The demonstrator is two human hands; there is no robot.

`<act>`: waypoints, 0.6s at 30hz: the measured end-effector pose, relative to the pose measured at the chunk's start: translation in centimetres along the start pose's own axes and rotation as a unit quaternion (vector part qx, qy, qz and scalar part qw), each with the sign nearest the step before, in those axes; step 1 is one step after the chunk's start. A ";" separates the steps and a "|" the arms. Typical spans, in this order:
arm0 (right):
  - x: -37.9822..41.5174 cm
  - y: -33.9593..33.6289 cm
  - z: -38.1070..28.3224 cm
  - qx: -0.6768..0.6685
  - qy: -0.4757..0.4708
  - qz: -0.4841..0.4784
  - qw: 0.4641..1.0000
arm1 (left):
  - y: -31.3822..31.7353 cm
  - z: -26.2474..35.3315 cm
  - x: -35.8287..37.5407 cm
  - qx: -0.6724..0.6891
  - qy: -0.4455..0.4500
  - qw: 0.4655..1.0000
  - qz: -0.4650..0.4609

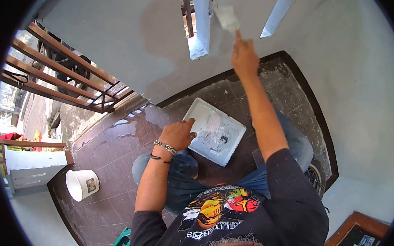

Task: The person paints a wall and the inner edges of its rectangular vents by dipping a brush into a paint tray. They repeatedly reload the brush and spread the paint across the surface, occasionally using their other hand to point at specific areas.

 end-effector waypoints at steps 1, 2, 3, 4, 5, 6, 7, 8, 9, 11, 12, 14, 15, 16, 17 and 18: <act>1.4 3.5 1.4 0.006 0.012 -0.040 0.999 | 0.0 -0.1 -0.1 0.004 -0.003 1.000 0.000; 3.0 6.6 2.7 0.011 0.024 -0.079 0.997 | 0.1 -0.4 -0.1 0.005 -0.005 1.000 0.001; 4.9 8.9 4.0 0.014 0.043 -0.118 0.992 | 0.1 -0.7 -0.3 0.006 -0.007 1.000 0.002; 6.9 10.7 5.2 0.017 0.063 -0.158 0.985 | 0.2 -1.1 -0.5 0.007 -0.009 1.000 0.004; 8.6 12.0 6.2 0.007 0.085 -0.199 0.976 | 0.4 -1.5 -0.7 0.004 -0.016 1.000 -0.001; 10.4 13.0 7.2 -0.004 0.107 -0.240 0.965 | 0.4 -1.9 -1.0 0.000 -0.023 1.000 -0.006; 12.0 13.2 7.8 -0.016 0.115 -0.247 0.962 | 0.5 -2.4 -1.2 -0.004 -0.030 0.999 -0.011; 13.7 13.3 8.3 -0.028 0.123 -0.252 0.959 | 0.5 -2.6 -1.3 -0.006 -0.030 1.000 -0.004; 15.0 13.4 8.8 -0.038 0.130 -0.257 0.957 | 0.5 -2.8 -1.4 -0.007 -0.029 1.000 0.004; 17.6 13.5 10.1 -0.115 0.140 -0.217 0.959 | 0.5 -2.7 -1.4 -0.001 -0.023 1.000 0.014; 19.4 13.3 11.0 -0.152 0.149 -0.196 0.957 | 0.5 -2.4 -1.3 0.004 -0.017 1.000 0.013; 21.7 11.8 10.4 -0.267 0.178 -0.239 0.917 | 0.5 -2.3 -1.5 -0.003 -0.022 1.000 0.009; 22.6 10.0 10.0 -0.319 0.194 -0.251 0.893 | 0.6 -2.3 -1.7 -0.015 -0.028 0.999 0.004; 22.9 7.2 9.2 -0.345 0.185 -0.204 0.897 | 0.5 -2.2 -2.0 -0.030 -0.032 0.999 0.000; 22.7 4.3 8.1 -0.369 0.172 -0.156 0.900 | 0.2 -1.9 -2.3 -0.030 -0.021 0.999 0.003; 22.3 1.2 7.3 -0.393 0.155 -0.109 0.900 | 0.1 -1.9 -2.3 -0.029 -0.014 0.999 0.006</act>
Point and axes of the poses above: each hand's wrist, its own x-axis away from the middle knuckle, its own y-axis out of the palm, z = x × y, the point moved 8 cm from there along -x, towards the middle knuckle, and after that the axes turned 14 degrees about -z, right-handed, at the moved point
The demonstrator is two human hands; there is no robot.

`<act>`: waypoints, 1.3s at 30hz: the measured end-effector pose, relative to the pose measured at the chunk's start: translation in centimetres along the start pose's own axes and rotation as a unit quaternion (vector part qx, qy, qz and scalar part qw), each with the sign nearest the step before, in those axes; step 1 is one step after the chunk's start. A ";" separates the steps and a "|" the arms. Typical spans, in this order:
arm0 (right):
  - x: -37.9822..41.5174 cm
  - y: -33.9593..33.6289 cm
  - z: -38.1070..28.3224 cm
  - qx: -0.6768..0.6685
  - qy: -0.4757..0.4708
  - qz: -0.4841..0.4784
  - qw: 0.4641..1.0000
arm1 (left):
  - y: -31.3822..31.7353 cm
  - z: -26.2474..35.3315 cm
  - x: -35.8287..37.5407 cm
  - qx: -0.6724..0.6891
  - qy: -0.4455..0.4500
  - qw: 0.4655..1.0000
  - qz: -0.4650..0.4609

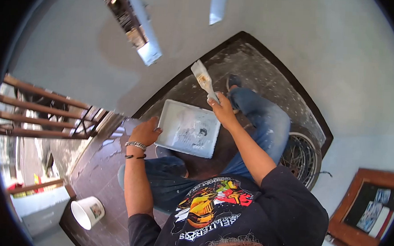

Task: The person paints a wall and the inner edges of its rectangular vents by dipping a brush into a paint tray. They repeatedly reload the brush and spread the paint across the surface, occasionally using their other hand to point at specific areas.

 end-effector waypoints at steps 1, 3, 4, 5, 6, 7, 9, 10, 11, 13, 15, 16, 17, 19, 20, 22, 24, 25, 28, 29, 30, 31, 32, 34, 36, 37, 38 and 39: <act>0.8 -1.9 -1.7 -0.077 0.028 0.002 0.997 | -0.1 0.4 -0.1 0.003 0.003 1.000 0.002; 2.9 -6.1 -5.8 -0.217 0.037 0.021 0.975 | -0.9 2.1 0.2 -0.004 0.014 1.000 0.010; 4.1 -8.7 -8.0 -0.236 0.024 0.032 0.971 | -1.6 3.1 0.4 -0.006 0.018 1.000 0.017; 5.1 -11.6 -8.1 -0.256 -0.017 0.060 0.965 | -2.0 4.8 0.6 0.042 0.085 0.995 0.021; 6.4 -14.1 -8.8 -0.269 -0.036 0.086 0.959 | -2.4 6.6 0.9 0.091 0.150 0.984 0.028; 7.5 -16.3 -9.3 -0.285 -0.054 0.108 0.951 | -2.9 8.3 1.6 0.141 0.208 0.967 0.036; 10.2 -19.9 -7.5 -0.301 -0.058 0.154 0.939 | -4.2 15.3 5.5 0.321 0.408 0.855 0.010; 11.6 -21.2 -6.5 -0.287 -0.044 0.178 0.940 | -3.6 18.6 8.2 0.433 0.452 0.774 -0.095; 12.9 -22.0 -5.2 -0.268 -0.024 0.194 0.943 | -5.4 23.7 12.5 0.413 0.561 0.705 -0.133; 15.0 -22.8 -0.8 -0.298 -0.006 0.206 0.932 | -5.7 29.8 18.7 0.472 0.700 0.482 -0.234; 17.1 -23.0 3.5 -0.273 0.049 0.231 0.932 | -5.4 34.2 24.4 0.517 0.702 0.307 -0.381; 18.1 -23.1 6.0 -0.266 0.079 0.259 0.925 | -5.6 36.1 26.7 0.532 0.702 0.241 -0.407; 18.7 -23.0 8.5 -0.262 0.104 0.268 0.921 | -5.7 38.0 29.1 0.542 0.699 0.173 -0.434; 18.9 -22.9 12.6 -0.277 0.112 0.227 0.927 | -5.5 40.6 31.1 0.574 0.684 -0.008 -0.450; 19.0 -22.6 13.5 -0.267 0.121 0.225 0.929 | -5.9 40.7 30.9 0.572 0.683 -0.064 -0.450; 18.6 -22.7 16.4 -0.283 0.082 0.219 0.930 | -7.3 40.0 30.4 0.542 0.685 -0.163 -0.459; 18.3 -21.8 16.6 -0.284 0.085 0.201 0.934 | -7.3 39.8 30.0 0.514 0.682 -0.191 -0.483; 18.2 -21.4 16.9 -0.266 0.092 0.203 0.938 | -7.0 40.4 29.8 0.510 0.678 -0.177 -0.498; 18.1 -21.5 17.3 -0.221 0.101 0.203 0.949 | -5.2 42.6 28.8 0.538 0.717 -0.089 -0.435; 17.9 -21.1 16.8 -0.247 0.097 0.219 0.939 | -5.1 42.9 28.7 0.554 0.707 -0.067 -0.434; 17.8 -20.2 16.5 -0.273 0.096 0.234 0.928 | -5.0 43.2 28.6 0.569 0.697 -0.045 -0.433; 17.9 -19.5 16.4 -0.287 0.096 0.228 0.925 | -5.7 42.4 29.2 0.588 0.657 -0.045 -0.469; 17.9 -19.2 16.3 -0.300 0.094 0.223 0.923 | -5.8 42.4 29.2 0.595 0.650 -0.035 -0.470; 17.4 -18.5 16.1 -0.308 0.109 0.212 0.921 | -5.9 42.5 29.0 0.599 0.667 -0.007 -0.442; 18.0 -18.1 15.9 -0.297 0.150 0.218 0.917 | -5.3 43.0 28.3 0.582 0.707 0.037 -0.401; 18.1 -17.9 15.9 -0.304 0.149 0.226 0.913 | -4.5 43.1 27.1 0.567 0.726 0.066 -0.383; 18.2 -17.9 15.8 -0.310 0.147 0.231 0.911 | -4.3 43.3 26.9 0.576 0.722 0.077 -0.375; 17.9 -17.8 15.0 -0.314 0.140 0.231 0.910 | -4.2 43.5 26.8 0.585 0.717 0.089 -0.368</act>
Point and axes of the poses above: each hand's wrist, its own x-axis away from the middle knuckle, its own y-axis out of the palm, z = x × y, the point moved 8 cm from there along -x, towards the middle knuckle, and after that the axes turned 14 degrees about -z, right-handed, at the moved point
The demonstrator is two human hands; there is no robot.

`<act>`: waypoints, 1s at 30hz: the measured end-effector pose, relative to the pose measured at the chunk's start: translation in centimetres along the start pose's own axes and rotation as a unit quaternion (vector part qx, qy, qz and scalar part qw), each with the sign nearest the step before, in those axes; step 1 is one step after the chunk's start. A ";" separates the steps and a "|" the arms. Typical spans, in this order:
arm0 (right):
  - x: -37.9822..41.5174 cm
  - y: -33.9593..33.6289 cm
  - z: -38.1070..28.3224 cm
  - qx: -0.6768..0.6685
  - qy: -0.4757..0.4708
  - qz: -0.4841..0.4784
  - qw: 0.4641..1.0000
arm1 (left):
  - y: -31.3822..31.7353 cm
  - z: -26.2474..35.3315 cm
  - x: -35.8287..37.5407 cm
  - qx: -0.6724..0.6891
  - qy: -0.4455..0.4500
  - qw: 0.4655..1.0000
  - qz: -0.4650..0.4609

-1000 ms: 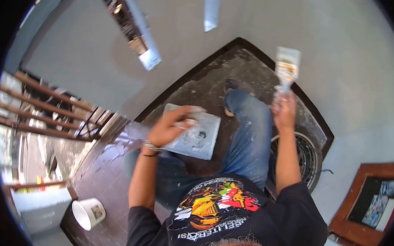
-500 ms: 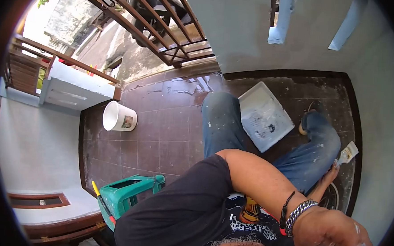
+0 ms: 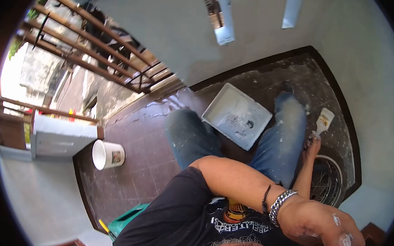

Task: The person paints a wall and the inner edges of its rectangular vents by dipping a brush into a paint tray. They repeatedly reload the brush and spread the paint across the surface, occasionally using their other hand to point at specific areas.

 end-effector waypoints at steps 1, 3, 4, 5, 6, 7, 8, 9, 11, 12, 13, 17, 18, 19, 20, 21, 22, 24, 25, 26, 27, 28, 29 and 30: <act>0.2 0.6 -0.4 -0.006 -0.004 -0.005 1.000 | -0.2 -0.2 0.0 -0.010 -0.001 1.000 0.014; 0.8 1.7 -1.9 -0.024 -0.013 -0.007 1.000 | -0.1 -1.3 0.1 0.075 -0.036 0.995 0.055; 0.9 2.0 -2.3 -0.030 -0.019 -0.013 0.999 | 0.1 -1.7 0.2 0.121 -0.052 0.987 0.088; 0.9 2.6 -3.0 -0.036 -0.028 -0.019 0.999 | 0.7 -2.0 0.0 0.175 -0.075 0.972 0.135; 1.2 3.0 -3.7 -0.032 -0.029 -0.020 0.999 | 0.9 -2.3 -0.1 0.200 -0.086 0.968 0.125; 1.4 3.1 -4.0 -0.031 -0.029 -0.021 0.999 | 1.0 -2.5 -0.2 0.224 -0.097 0.963 0.116; 1.7 3.3 -4.3 -0.029 -0.030 -0.021 0.999 | 0.8 -2.6 0.1 0.218 -0.095 0.970 0.050; 1.9 3.5 -4.7 -0.026 -0.031 -0.023 0.999 | 0.6 -2.3 0.5 0.186 -0.096 0.978 0.021; 2.7 4.4 -5.1 -0.069 -0.015 -0.028 0.997 | -0.2 -1.2 1.3 0.095 -0.101 0.990 0.001; 3.2 5.4 -5.6 -0.120 -0.030 -0.047 0.991 | -0.9 -0.2 1.9 0.039 -0.105 0.994 0.010; 4.0 7.1 -6.9 -0.173 -0.047 -0.062 0.982 | -1.7 1.1 2.8 -0.059 -0.161 0.985 0.004; 5.9 13.4 -11.0 -0.188 -0.076 -0.187 0.961 | -6.5 9.0 10.0 -0.533 -0.322 0.757 0.199; 6.7 15.6 -12.1 -0.185 -0.089 -0.202 0.958 | -7.4 11.2 12.7 -0.615 -0.364 0.644 0.273; 7.6 17.8 -13.1 -0.182 -0.100 -0.220 0.953 | -8.0 13.0 15.5 -0.669 -0.361 0.554 0.340; 8.1 19.6 -13.1 -0.176 -0.083 -0.243 0.950 | -8.2 14.5 18.0 -0.677 -0.346 0.511 0.400; 8.5 21.4 -13.0 -0.170 -0.063 -0.266 0.947 | -8.2 15.4 20.2 -0.676 -0.362 0.474 0.434; 8.9 22.9 -12.6 -0.166 -0.053 -0.265 0.948 | -8.2 15.7 21.9 -0.660 -0.404 0.448 0.448; 9.1 25.9 -11.6 -0.142 -0.051 -0.282 0.947 | -8.3 15.8 24.1 -0.625 -0.378 0.495 0.470; 9.0 27.0 -11.1 -0.123 -0.061 -0.299 0.944 | -8.3 15.8 24.7 -0.606 -0.365 0.517 0.482; 9.3 27.9 -10.1 -0.131 -0.019 -0.330 0.935 | -7.7 15.8 24.1 -0.580 -0.378 0.519 0.501; 9.8 28.7 -9.2 -0.140 0.022 -0.359 0.922 | -7.7 16.1 24.5 -0.565 -0.360 0.532 0.518; 10.1 29.5 -9.7 -0.131 0.016 -0.342 0.930 | -7.7 16.4 25.0 -0.548 -0.343 0.545 0.534; 10.1 29.8 -8.5 -0.106 0.012 -0.352 0.930 | -7.6 16.7 25.2 -0.531 -0.326 0.557 0.550; 10.1 30.2 -8.1 -0.102 0.016 -0.360 0.927 | -7.4 17.0 25.1 -0.516 -0.323 0.560 0.562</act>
Point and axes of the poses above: each hand's wrist, its own x-axis away from the middle knuckle, its own y-axis out of the palm, z = x × y, the point moved 8 cm from there along -x, towards the middle knuckle, and after that the axes turned 14 degrees about -z, right-handed, at the moved point
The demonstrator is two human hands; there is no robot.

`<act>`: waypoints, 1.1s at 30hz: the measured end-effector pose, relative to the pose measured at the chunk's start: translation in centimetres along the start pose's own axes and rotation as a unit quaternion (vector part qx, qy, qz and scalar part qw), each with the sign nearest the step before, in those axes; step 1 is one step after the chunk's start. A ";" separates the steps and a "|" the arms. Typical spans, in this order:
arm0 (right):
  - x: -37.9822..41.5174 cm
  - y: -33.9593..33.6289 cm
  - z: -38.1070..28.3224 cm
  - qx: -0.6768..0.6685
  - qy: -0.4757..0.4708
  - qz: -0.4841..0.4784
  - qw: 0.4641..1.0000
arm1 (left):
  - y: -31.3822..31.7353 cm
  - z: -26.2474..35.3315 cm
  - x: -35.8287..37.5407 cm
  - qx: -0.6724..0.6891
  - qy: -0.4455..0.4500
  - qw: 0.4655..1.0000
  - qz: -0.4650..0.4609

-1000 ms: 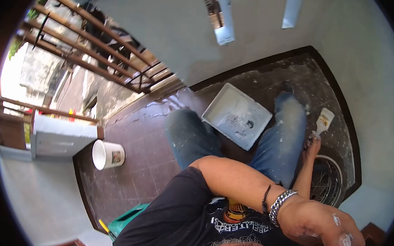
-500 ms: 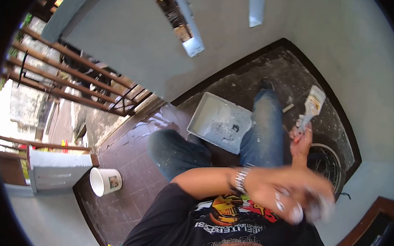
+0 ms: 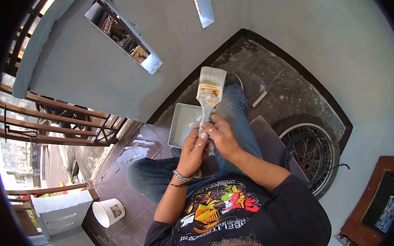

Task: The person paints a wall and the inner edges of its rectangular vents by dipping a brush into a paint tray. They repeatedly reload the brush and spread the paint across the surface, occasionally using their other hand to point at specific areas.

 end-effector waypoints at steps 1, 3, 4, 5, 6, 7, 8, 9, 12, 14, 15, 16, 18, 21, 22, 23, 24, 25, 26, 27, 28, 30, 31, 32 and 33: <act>-0.1 0.0 0.3 0.001 0.008 -0.008 1.000 | -0.4 0.0 0.0 0.001 0.010 1.000 0.011; -0.8 -0.1 -0.7 0.107 -0.018 -0.059 0.992 | -1.2 -0.4 0.5 0.006 0.026 0.999 0.036; -1.4 -0.6 -1.1 0.156 -0.027 -0.082 0.984 | -1.9 -0.9 0.9 0.018 0.026 0.998 0.052; -1.4 -2.2 -2.1 0.138 0.008 -0.083 0.987 | -2.7 -1.0 1.4 0.005 0.017 0.998 0.055; -1.5 -4.6 -4.4 0.121 0.040 -0.086 0.988 | -3.3 -0.8 2.0 0.013 0.020 0.997 0.069; -1.7 -8.0 -7.2 0.185 0.051 -0.019 0.981 | -4.0 -0.5 2.3 0.019 0.029 0.996 0.084; -2.3 -12.1 -9.0 0.212 -0.011 0.022 0.977 | -5.0 -0.5 3.0 0.016 0.027 0.994 0.103; -2.1 -17.5 -9.7 0.245 -0.013 0.117 0.962 | -6.0 -0.4 3.5 -0.005 0.031 0.994 0.104; -1.8 -35.0 -3.2 0.312 0.169 0.241 0.903 | -8.8 -0.8 5.2 -0.003 0.030 0.989 0.143; -1.0 -44.5 3.9 0.552 0.288 0.193 0.759 | -10.2 -1.2 5.6 -0.017 0.030 0.985 0.168; -1.0 -48.3 7.8 0.709 0.294 0.129 0.628 | -10.6 -1.7 5.5 -0.013 0.030 0.984 0.173; -0.4 -47.9 8.7 0.640 0.392 0.125 0.649 | -11.0 -2.3 5.4 -0.011 0.032 0.983 0.180; -0.8 -47.8 12.0 0.634 0.441 0.084 0.630 | -11.7 -3.2 5.5 0.011 0.020 0.978 0.205; -0.9 -47.5 15.8 0.644 0.459 0.045 0.610 | -12.7 -4.0 5.6 -0.010 -0.004 0.980 0.197; -0.2 -47.3 16.6 0.646 0.462 0.043 0.606 | -13.0 -4.2 5.6 -0.018 -0.007 0.981 0.191; 0.5 -47.1 17.4 0.645 0.467 0.043 0.603 | -13.5 -4.3 5.8 -0.027 -0.015 0.979 0.202; 1.3 -47.1 18.0 0.646 0.469 0.041 0.601 | -13.9 -4.5 6.0 -0.034 -0.024 0.977 0.209; 1.8 -46.8 18.3 0.647 0.469 0.041 0.600 | -14.2 -4.7 6.0 -0.041 -0.031 0.976 0.211; 2.3 -46.5 18.5 0.648 0.467 0.045 0.600 | -14.4 -4.9 5.9 -0.036 -0.036 0.975 0.218; 2.7 -46.2 18.5 0.650 0.466 0.049 0.598 | -14.6 -5.1 5.8 -0.030 -0.039 0.974 0.221; 3.3 -46.1 18.7 0.650 0.464 0.052 0.600 | -14.7 -5.3 5.8 -0.022 -0.044 0.973 0.225; 3.9 -45.9 18.9 0.652 0.460 0.056 0.600 | -15.0 -5.9 5.4 -0.017 -0.042 0.975 0.218; 4.2 -45.7 19.1 0.652 0.460 0.058 0.600 | -15.1 -6.1 5.5 -0.013 -0.041 0.975 0.219; 4.5 -45.3 19.3 0.652 0.458 0.059 0.601 | -15.3 -6.4 5.5 -0.016 -0.039 0.974 0.222; 4.8 -45.2 19.6 0.653 0.456 0.060 0.602 | -15.2 -6.5 5.5 -0.013 -0.039 0.974 0.222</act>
Point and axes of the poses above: each hand's wrist, its own x-axis away from the middle knuckle, its own y-axis out of the palm, z = x × y, the point moved 8 cm from there along -x, towards the middle knuckle, and after that the axes turned 14 degrees about -z, right-handed, at the moved point
